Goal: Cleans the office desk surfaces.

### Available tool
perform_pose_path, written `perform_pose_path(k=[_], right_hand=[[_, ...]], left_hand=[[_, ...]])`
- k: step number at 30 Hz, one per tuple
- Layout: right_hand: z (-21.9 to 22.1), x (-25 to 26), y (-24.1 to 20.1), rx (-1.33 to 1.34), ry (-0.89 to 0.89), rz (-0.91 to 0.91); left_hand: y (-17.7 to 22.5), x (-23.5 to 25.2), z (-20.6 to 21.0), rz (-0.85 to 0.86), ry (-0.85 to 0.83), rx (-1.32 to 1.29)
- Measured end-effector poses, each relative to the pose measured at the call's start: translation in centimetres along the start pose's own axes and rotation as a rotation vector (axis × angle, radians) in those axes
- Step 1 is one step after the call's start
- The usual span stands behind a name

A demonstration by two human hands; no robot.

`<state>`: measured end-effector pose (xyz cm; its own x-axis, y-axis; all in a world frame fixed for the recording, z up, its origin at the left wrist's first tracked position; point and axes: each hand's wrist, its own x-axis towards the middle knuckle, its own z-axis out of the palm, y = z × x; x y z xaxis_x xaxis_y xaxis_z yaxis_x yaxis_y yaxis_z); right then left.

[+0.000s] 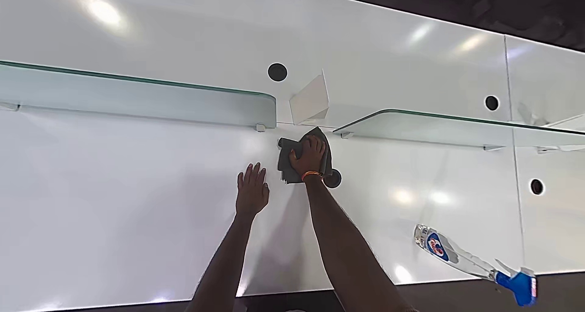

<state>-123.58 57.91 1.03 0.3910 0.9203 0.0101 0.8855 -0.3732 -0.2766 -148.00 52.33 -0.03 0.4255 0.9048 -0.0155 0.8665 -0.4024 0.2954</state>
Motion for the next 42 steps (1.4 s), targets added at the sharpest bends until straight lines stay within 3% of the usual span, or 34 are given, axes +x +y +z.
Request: perform_pose_path(k=[24,34,42], right_hand=[[0.7,1.7,-0.3,-0.034,0.043,0.021],[1.6,-0.3,-4.3,0.057,-0.011,-0.221],[2.0,0.8,-4.3,0.062,-0.027,-0.350]], left_hand=[[-0.1,0.0,-0.3,-0.027,-0.001,-0.041],[-0.1,0.1,-0.6,-0.016,0.004,-0.053],[0.1,0.1,-0.8,-0.024,-0.008,-0.044]])
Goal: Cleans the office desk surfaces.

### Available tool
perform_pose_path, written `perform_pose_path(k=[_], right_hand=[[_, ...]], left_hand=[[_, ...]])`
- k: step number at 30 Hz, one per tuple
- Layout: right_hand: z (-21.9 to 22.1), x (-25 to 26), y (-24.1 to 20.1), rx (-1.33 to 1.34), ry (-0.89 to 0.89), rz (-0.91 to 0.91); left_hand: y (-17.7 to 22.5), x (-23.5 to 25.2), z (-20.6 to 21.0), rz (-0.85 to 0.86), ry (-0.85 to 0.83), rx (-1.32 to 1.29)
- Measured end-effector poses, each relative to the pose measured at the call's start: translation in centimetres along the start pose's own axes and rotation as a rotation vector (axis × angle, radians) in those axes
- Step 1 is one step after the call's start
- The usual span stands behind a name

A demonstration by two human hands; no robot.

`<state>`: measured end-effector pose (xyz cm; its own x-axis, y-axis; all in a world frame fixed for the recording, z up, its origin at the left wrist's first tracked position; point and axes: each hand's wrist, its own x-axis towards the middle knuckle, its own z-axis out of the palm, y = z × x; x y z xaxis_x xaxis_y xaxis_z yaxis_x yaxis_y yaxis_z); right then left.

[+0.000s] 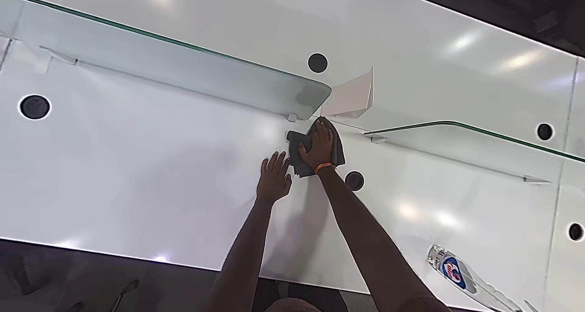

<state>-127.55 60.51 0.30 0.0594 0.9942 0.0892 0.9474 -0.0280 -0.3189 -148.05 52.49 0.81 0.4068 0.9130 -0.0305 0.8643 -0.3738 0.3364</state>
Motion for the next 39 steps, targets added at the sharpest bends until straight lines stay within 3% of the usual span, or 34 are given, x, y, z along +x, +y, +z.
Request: perform_pose_path(k=[11,15,20,23,28,31,39], right_hand=[[-0.1,2.1,-0.1,0.037,-0.014,-0.102],[-1.0,1.5,-0.6,0.088,-0.095,-0.113],[-1.0,1.0,-0.1,0.182,-0.156,-0.281],[-2.3,0.6,-0.1,0.095,-0.209,-0.331],[-3.2,-1.2,-1.7,-0.095,-0.161,-0.138],[-2.6,-0.9,-3.3,-0.085,-0.248,0.026],[-3.3,1.7,-6.1,-0.024,-0.307,0.010]], left_hand=[[-0.1,-0.1,0.3,0.001,0.012,-0.004],[-0.1,-0.1,0.3,0.004,0.010,-0.004],[-0.2,-0.1,0.3,0.016,0.049,-0.008],[-0.2,-0.2,0.4,0.030,0.063,-0.011],[-0.3,-0.1,0.5,0.023,0.066,-0.023],[-0.2,-0.2,0.5,0.018,0.047,-0.018],[-0.1,0.0,0.3,0.015,0.033,-0.013]])
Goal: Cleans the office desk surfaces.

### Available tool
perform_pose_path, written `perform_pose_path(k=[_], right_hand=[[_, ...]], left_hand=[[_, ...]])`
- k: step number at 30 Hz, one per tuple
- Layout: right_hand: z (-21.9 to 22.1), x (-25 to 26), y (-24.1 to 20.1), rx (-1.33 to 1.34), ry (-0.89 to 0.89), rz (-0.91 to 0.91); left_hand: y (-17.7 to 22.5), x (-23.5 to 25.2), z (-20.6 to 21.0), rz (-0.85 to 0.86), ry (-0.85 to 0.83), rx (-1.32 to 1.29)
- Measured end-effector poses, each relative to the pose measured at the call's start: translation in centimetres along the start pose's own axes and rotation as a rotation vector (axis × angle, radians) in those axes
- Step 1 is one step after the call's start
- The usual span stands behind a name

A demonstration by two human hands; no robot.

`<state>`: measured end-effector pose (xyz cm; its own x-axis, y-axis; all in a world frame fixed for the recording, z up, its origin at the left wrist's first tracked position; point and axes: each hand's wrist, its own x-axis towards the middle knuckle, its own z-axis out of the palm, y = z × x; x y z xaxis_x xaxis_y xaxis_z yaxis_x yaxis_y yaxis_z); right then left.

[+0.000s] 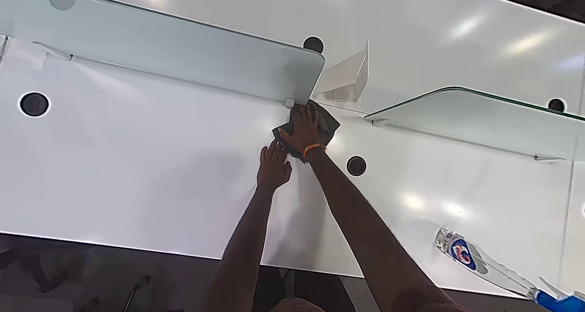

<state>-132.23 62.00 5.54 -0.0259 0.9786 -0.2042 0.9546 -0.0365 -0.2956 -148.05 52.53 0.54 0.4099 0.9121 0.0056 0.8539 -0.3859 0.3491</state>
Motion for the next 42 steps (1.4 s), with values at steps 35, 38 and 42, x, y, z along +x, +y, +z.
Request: perform_pose_path(k=[35,38,42], right_hand=[[5.3,-11.6,6.1,0.182,0.309,0.154],[4.6,-9.8,5.3,0.160,0.205,0.119],[2.8,-5.6,3.1,0.145,0.073,0.085]], left_hand=[[0.0,0.0,0.3,-0.006,-0.012,0.051],[-0.2,0.0,0.4,0.007,0.002,0.050],[-0.3,-0.2,0.5,0.020,0.017,0.049]])
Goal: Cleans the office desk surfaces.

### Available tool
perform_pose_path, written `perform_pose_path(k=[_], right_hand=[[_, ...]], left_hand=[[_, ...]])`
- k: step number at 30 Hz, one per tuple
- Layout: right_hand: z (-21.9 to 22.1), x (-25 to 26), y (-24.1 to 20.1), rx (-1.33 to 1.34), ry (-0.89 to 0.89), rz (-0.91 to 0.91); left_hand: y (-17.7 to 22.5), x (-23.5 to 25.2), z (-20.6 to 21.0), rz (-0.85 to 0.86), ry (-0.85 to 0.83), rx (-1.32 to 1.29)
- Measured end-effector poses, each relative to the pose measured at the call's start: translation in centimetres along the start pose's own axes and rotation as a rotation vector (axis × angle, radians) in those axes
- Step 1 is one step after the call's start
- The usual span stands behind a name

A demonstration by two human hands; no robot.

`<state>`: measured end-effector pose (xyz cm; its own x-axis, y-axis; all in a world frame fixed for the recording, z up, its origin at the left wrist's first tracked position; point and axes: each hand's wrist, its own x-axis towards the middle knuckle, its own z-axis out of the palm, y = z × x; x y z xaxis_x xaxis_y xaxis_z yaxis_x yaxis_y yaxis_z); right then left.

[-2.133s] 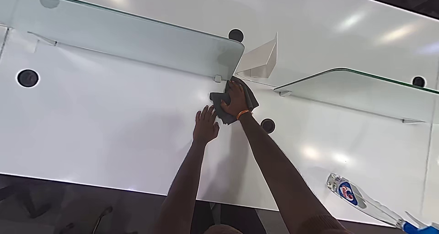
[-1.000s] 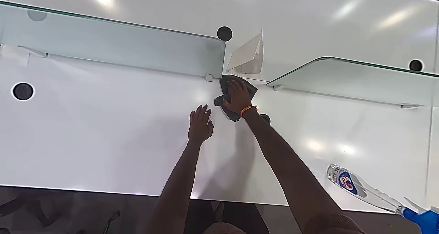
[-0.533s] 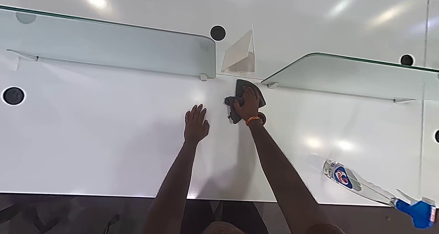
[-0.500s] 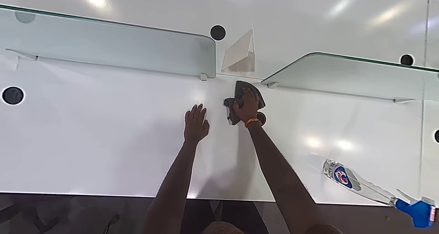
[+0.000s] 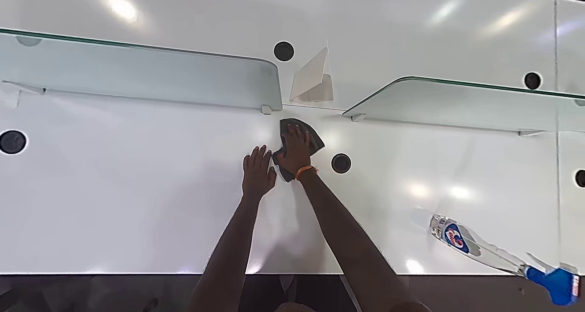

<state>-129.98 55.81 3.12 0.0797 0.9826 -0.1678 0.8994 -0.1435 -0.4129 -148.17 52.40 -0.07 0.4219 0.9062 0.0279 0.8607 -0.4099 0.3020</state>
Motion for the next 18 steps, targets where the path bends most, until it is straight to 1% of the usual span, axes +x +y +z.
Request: perform_pose_path(k=[3,6,8,10,11,13,14,15,16,18], right_hand=[[-0.2,1.6,-2.3,0.024,-0.089,-0.030],[-0.1,0.9,-2.1,0.141,-0.169,-0.146],[-0.8,-0.5,-1.0,0.285,-0.244,-0.212],[-1.6,-2.0,1.2,0.557,-0.236,-0.217],[-2.1,-2.7,2.4,0.773,-0.182,-0.180],[-3.7,-4.0,4.5,1.233,-0.014,-0.065],[-5.4,-4.6,5.3,1.356,0.036,-0.014],[-7.2,-5.0,5.6,1.396,0.060,0.026],[-9.0,-5.4,5.4,1.374,0.061,0.077],[-13.9,-5.7,5.2,1.187,0.028,0.222]], left_hand=[[-0.1,0.1,0.0,-0.001,0.010,-0.009],[0.0,0.2,-0.1,0.005,0.021,-0.008],[-0.1,0.3,-0.1,-0.001,0.016,-0.007],[-0.2,0.2,-0.1,-0.001,0.021,-0.001],[-0.2,0.2,0.0,-0.002,0.018,0.000],[0.1,0.1,-0.2,-0.010,0.001,-0.011],[0.3,0.4,-0.2,-0.015,-0.006,-0.027],[0.2,0.5,-0.5,-0.026,-0.014,-0.032],[-0.1,0.3,-0.7,-0.038,-0.023,-0.022],[0.1,0.1,-0.5,-0.045,-0.029,-0.014]])
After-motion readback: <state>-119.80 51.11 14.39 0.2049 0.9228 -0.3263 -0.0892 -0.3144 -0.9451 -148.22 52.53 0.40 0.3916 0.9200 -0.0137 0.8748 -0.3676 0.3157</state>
